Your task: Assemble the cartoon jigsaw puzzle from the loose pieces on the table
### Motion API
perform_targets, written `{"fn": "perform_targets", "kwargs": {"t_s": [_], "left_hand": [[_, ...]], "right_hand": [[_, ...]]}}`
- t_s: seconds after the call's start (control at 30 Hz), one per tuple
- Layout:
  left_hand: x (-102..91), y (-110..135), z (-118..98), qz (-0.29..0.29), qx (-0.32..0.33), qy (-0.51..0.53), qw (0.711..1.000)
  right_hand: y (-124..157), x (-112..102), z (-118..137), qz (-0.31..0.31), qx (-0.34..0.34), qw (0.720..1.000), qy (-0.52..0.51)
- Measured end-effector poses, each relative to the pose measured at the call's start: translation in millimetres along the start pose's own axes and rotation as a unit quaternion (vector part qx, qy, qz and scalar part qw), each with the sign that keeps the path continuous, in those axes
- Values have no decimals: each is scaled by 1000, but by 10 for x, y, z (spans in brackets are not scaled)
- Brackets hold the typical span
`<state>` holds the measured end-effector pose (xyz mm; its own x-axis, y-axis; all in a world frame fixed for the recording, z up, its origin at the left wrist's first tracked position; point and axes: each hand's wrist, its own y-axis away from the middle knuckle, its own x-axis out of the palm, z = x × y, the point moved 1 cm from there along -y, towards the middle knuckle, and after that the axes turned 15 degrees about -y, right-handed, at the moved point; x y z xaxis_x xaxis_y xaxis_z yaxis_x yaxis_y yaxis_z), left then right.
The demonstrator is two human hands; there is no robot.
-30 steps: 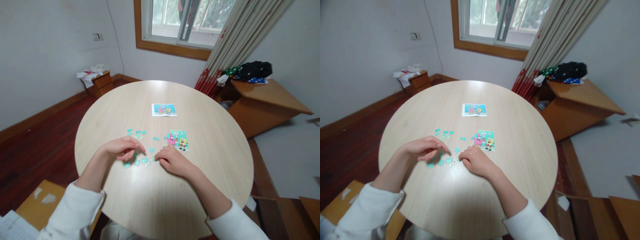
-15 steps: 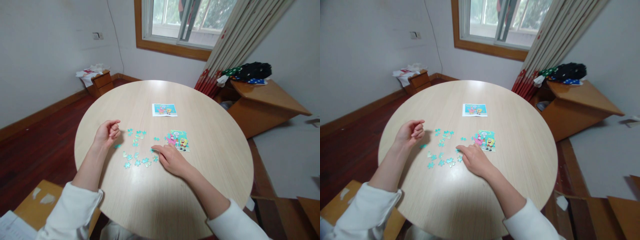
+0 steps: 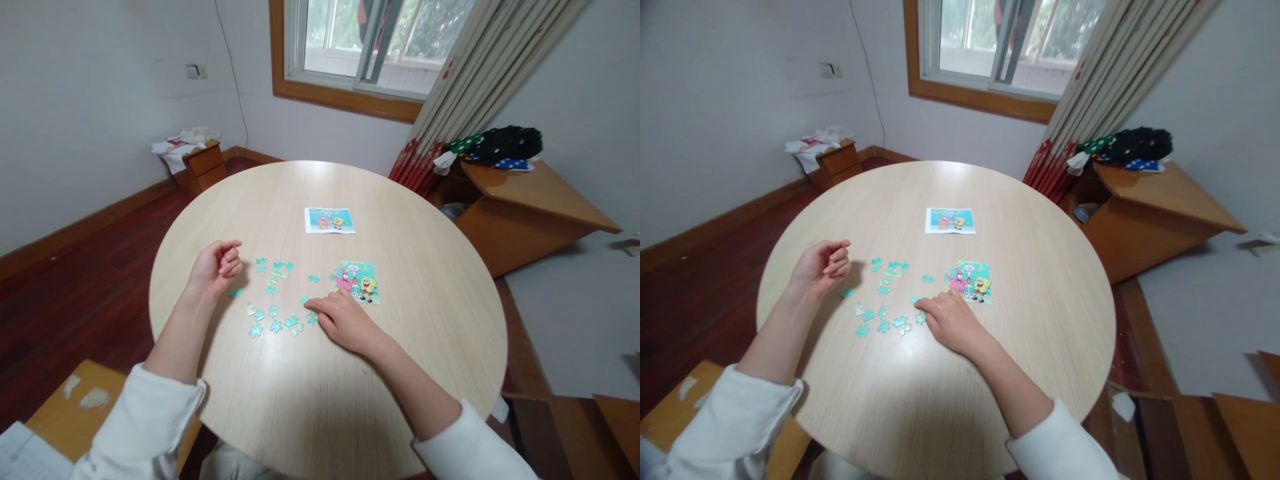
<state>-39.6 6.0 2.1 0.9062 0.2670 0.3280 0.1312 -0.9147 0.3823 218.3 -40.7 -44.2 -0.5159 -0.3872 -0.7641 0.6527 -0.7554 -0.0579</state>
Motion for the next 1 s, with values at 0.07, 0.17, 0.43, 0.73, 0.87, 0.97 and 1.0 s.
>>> {"fn": "perform_targets", "kwargs": {"t_s": [0.07,0.17,0.43,0.73,0.87,0.97,1.0], "left_hand": [[-5,-3,2,4,-4,5,1000],[-12,-4,4,8,-7,11,1000],[-24,-15,6,18,-8,26,999],[-49,-39,25,24,-20,46,998],[-67,-48,36,18,-19,48,999],[-69,-47,35,16,-17,46,999],[-68,-45,33,16,-18,45,999]], "right_hand": [[9,7,-5,-5,-2,1000,-1],[14,25,-23,-12,-16,1000,-3],[-176,-35,-100,-190,-23,978,78],[-324,13,33,-149,-24,985,78],[-331,36,51,-131,-31,988,71],[-281,37,51,-127,-37,989,64],[-254,38,54,-128,-39,989,61]]}}
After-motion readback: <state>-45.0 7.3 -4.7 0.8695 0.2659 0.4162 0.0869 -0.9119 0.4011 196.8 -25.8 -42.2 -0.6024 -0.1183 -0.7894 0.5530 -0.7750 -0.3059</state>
